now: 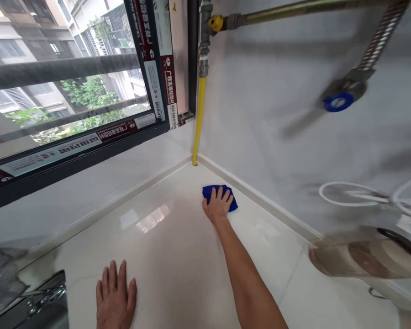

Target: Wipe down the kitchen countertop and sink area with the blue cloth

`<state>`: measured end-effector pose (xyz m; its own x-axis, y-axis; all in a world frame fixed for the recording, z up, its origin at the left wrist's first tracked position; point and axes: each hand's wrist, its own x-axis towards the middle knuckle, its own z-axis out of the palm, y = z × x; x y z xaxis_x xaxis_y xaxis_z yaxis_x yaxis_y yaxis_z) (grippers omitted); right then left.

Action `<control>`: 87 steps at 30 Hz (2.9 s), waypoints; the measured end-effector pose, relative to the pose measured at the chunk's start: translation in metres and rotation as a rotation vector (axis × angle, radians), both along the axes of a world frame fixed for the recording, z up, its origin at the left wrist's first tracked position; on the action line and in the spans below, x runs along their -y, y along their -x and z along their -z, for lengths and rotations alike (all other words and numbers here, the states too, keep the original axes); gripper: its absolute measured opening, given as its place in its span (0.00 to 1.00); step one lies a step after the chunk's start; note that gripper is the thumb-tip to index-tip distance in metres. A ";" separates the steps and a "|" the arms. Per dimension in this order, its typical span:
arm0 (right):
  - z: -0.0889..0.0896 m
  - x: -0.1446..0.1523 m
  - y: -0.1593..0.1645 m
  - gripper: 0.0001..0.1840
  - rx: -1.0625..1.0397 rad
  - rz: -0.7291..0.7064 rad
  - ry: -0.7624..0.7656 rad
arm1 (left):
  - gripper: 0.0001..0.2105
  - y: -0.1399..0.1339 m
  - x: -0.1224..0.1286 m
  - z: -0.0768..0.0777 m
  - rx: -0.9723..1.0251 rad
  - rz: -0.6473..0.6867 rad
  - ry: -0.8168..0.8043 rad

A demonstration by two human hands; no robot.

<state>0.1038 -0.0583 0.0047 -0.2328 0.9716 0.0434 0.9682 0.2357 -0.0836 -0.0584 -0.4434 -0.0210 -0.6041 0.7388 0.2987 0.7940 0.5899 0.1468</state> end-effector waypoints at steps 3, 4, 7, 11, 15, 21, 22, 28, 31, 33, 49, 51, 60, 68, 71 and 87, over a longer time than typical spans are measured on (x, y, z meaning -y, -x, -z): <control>-0.001 0.020 0.044 0.38 -0.013 -0.148 0.018 | 0.27 -0.001 0.000 -0.001 -0.021 0.008 0.010; -0.002 0.032 0.057 0.38 -0.029 -0.207 0.017 | 0.27 -0.001 0.000 -0.002 -0.021 0.008 0.013; -0.005 0.079 0.080 0.38 -0.116 -0.385 0.011 | 0.27 -0.002 0.000 -0.004 -0.005 0.002 0.012; -0.007 0.151 0.073 0.38 -0.245 -0.614 0.052 | 0.26 -0.003 0.002 -0.005 0.013 -0.002 -0.006; 0.000 0.212 0.037 0.40 -0.334 -0.776 0.068 | 0.26 0.000 0.002 -0.004 0.037 -0.020 -0.015; 0.015 0.285 -0.036 0.45 -0.350 -0.789 0.046 | 0.26 -0.002 0.003 -0.007 0.064 -0.021 -0.072; 0.019 0.296 -0.049 0.45 -0.339 -0.793 0.032 | 0.26 -0.003 0.003 -0.008 0.066 -0.023 -0.080; 0.050 0.332 -0.129 0.49 -0.249 -0.742 -0.098 | 0.25 0.007 0.010 -0.012 0.133 0.004 -0.010; 0.056 0.326 -0.170 0.46 -0.207 -0.689 -0.172 | 0.24 0.023 0.029 -0.014 0.169 0.132 0.084; 0.056 0.315 -0.191 0.44 -0.202 -0.626 -0.223 | 0.24 0.030 0.044 -0.015 0.159 0.182 0.111; 0.027 0.172 -0.071 0.39 -0.064 0.046 -0.235 | 0.28 0.019 0.037 -0.013 0.138 -0.021 -0.011; 0.022 0.158 -0.041 0.39 -0.048 0.049 -0.203 | 0.28 0.017 0.027 -0.014 0.145 -0.058 -0.017; 0.006 0.155 0.105 0.38 -0.054 -0.170 -0.052 | 0.29 0.015 0.024 -0.014 0.160 -0.046 0.027; -0.001 0.242 0.159 0.37 -0.280 -0.957 0.084 | 0.29 0.018 0.025 -0.008 0.141 -0.050 0.051; -0.003 0.250 0.146 0.36 -0.320 -1.125 0.137 | 0.28 0.020 0.026 -0.005 0.151 -0.047 0.051; 0.025 0.358 -0.110 0.45 -0.185 -1.210 -0.193 | 0.29 0.028 0.035 -0.012 0.176 -0.022 0.052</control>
<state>0.2142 -0.4160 -0.0198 -0.9507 0.1099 0.2898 0.0966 0.9935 -0.0600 -0.0868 -0.4788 -0.0090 -0.6600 0.7364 0.1488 0.7455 0.6174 0.2512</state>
